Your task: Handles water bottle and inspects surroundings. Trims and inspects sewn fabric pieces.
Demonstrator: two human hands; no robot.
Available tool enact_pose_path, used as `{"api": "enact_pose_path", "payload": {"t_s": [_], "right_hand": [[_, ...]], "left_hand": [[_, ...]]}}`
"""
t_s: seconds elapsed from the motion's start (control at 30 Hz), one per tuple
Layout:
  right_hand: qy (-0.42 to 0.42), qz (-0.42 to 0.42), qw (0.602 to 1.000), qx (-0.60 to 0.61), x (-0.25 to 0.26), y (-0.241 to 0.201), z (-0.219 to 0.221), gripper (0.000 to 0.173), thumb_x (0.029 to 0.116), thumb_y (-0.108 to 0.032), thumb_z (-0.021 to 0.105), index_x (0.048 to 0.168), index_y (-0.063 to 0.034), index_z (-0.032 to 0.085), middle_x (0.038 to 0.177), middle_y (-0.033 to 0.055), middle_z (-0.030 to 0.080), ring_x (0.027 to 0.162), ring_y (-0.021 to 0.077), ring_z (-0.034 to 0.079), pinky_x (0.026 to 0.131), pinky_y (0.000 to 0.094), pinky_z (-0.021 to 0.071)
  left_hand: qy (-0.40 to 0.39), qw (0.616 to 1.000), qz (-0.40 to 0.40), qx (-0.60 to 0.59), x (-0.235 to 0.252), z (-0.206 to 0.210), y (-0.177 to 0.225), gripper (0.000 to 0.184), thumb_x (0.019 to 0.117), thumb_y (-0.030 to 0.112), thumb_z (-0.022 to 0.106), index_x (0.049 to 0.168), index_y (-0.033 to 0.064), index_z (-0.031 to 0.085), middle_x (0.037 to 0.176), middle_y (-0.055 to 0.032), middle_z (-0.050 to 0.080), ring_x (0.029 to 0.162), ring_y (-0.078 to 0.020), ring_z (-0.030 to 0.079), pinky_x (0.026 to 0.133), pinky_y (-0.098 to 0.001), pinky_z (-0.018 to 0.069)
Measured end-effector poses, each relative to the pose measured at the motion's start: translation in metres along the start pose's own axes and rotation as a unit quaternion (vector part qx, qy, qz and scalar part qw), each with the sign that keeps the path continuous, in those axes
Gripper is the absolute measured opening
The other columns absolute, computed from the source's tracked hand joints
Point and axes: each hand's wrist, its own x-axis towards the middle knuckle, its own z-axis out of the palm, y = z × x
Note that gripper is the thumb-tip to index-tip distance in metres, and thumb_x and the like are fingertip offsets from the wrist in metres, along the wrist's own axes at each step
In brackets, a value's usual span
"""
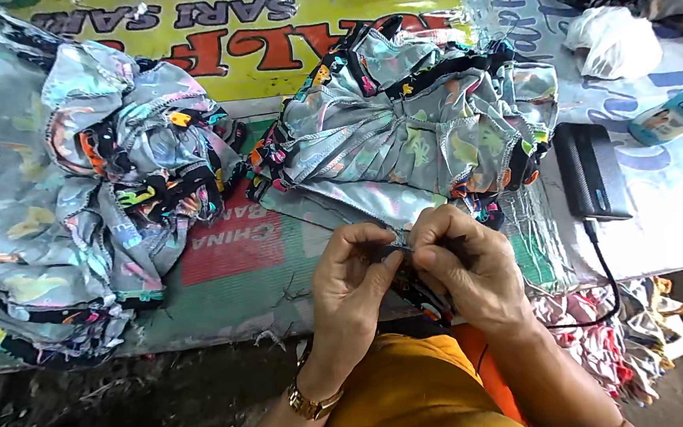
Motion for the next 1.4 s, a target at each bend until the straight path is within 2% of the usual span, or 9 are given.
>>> {"api": "enact_pose_path", "payload": {"t_s": [0.07, 0.17, 0.3, 0.37, 0.5, 0.67, 0.97, 1.13, 1.4], "right_hand": [[-0.002, -0.011, 1.0, -0.024, -0.001, 0.0, 0.0, 0.009, 0.1035, -0.012, 0.058, 0.097, -0.0047, 0.06, 0.083, -0.0007, 0.057, 0.066, -0.0016, 0.053, 0.057, 0.0123, 0.0465], [0.007, -0.021, 0.99, -0.138, -0.007, -0.002, 0.004, 0.006, 0.0988, -0.01, 0.063, 0.1, -0.0041, 0.062, 0.087, -0.0005, 0.061, 0.076, -0.0013, 0.058, 0.066, 0.0119, 0.0503], [0.026, -0.005, 0.956, -0.292, -0.019, -0.007, 0.006, 0.035, 0.0944, -0.028, 0.065, 0.12, -0.0071, 0.056, 0.092, -0.0005, 0.065, 0.079, -0.0007, 0.061, 0.067, 0.016, 0.0512], [0.034, -0.005, 0.946, -0.322, -0.022, -0.008, 0.004, 0.037, 0.0945, -0.03, 0.063, 0.123, -0.0073, 0.054, 0.097, 0.001, 0.067, 0.085, 0.0007, 0.064, 0.071, 0.018, 0.0536], [0.062, -0.031, 0.931, -0.358, -0.021, -0.01, 0.002, 0.027, 0.0974, -0.025, 0.067, 0.117, -0.0077, 0.059, 0.1, 0.0009, 0.067, 0.085, -0.0001, 0.062, 0.072, 0.0148, 0.0515], [0.068, -0.08, 0.914, -0.393, -0.015, -0.007, 0.003, 0.021, 0.0976, -0.023, 0.069, 0.112, -0.0081, 0.067, 0.103, 0.0027, 0.069, 0.086, 0.0037, 0.064, 0.07, 0.0178, 0.0511], [0.077, -0.113, 0.93, -0.341, -0.012, 0.001, 0.0, 0.011, 0.0992, -0.016, 0.067, 0.104, -0.0061, 0.071, 0.099, 0.0027, 0.071, 0.089, 0.0035, 0.066, 0.074, 0.016, 0.0534], [0.059, -0.115, 0.924, -0.359, -0.01, -0.002, -0.003, 0.015, 0.0988, -0.019, 0.069, 0.108, -0.0073, 0.069, 0.102, 0.0026, 0.069, 0.092, 0.0039, 0.065, 0.077, 0.0171, 0.0529], [0.042, -0.133, 0.912, -0.386, -0.005, -0.007, -0.003, 0.013, 0.0988, -0.018, 0.068, 0.106, -0.0073, 0.07, 0.102, 0.0042, 0.071, 0.09, 0.0064, 0.067, 0.074, 0.02, 0.053]], "left_hand": [[-0.001, 1.0, -0.01, -0.005, 0.001, -0.001, 0.001, 0.021, 0.0954, 0.001, 0.066, 0.114, 0.0109, 0.066, 0.106, -0.0005, 0.069, 0.095, -0.0082, 0.068, 0.087, -0.027, 0.0595], [0.012, 1.0, -0.02, 0.003, 0.001, -0.001, 0.001, 0.025, 0.0954, -0.001, 0.064, 0.117, 0.0114, 0.066, 0.108, -0.0011, 0.068, 0.097, -0.0092, 0.068, 0.088, -0.0276, 0.059], [0.03, 0.998, -0.05, -0.021, 0.004, -0.003, 0.002, 0.03, 0.0942, -0.002, 0.064, 0.119, 0.0149, 0.063, 0.109, -0.0015, 0.067, 0.098, -0.0104, 0.068, 0.088, -0.0299, 0.0593], [0.038, 0.997, -0.059, -0.04, 0.005, -0.003, 0.003, 0.031, 0.0935, -0.002, 0.064, 0.118, 0.0167, 0.063, 0.108, -0.0013, 0.068, 0.098, -0.0104, 0.068, 0.088, -0.0307, 0.0594], [0.032, 0.996, -0.051, -0.063, 0.004, -0.004, 0.003, 0.029, 0.0934, -0.001, 0.064, 0.116, 0.0164, 0.063, 0.103, -0.0017, 0.068, 0.093, -0.0099, 0.068, 0.085, -0.0296, 0.0593], [0.041, 0.995, -0.045, -0.081, 0.004, -0.003, 0.003, 0.027, 0.0943, 0.001, 0.066, 0.116, 0.0171, 0.064, 0.102, -0.0016, 0.069, 0.092, -0.0095, 0.069, 0.085, -0.0286, 0.0592], [0.033, 0.996, -0.035, -0.08, 0.003, -0.003, 0.003, 0.025, 0.0958, 0.004, 0.067, 0.117, 0.0154, 0.063, 0.101, -0.0036, 0.07, 0.091, -0.0106, 0.07, 0.085, -0.0294, 0.0599], [0.035, 0.997, -0.023, -0.063, 0.002, -0.002, 0.001, 0.026, 0.0951, 0.001, 0.066, 0.117, 0.0144, 0.063, 0.1, -0.0036, 0.071, 0.09, -0.0103, 0.07, 0.084, -0.0285, 0.0598], [0.03, 0.999, 0.013, -0.022, -0.001, 0.002, 0.0, 0.026, 0.0957, -0.001, 0.065, 0.116, 0.0148, 0.061, 0.103, 0.0, 0.07, 0.093, -0.0077, 0.07, 0.087, -0.0256, 0.0592]]}}
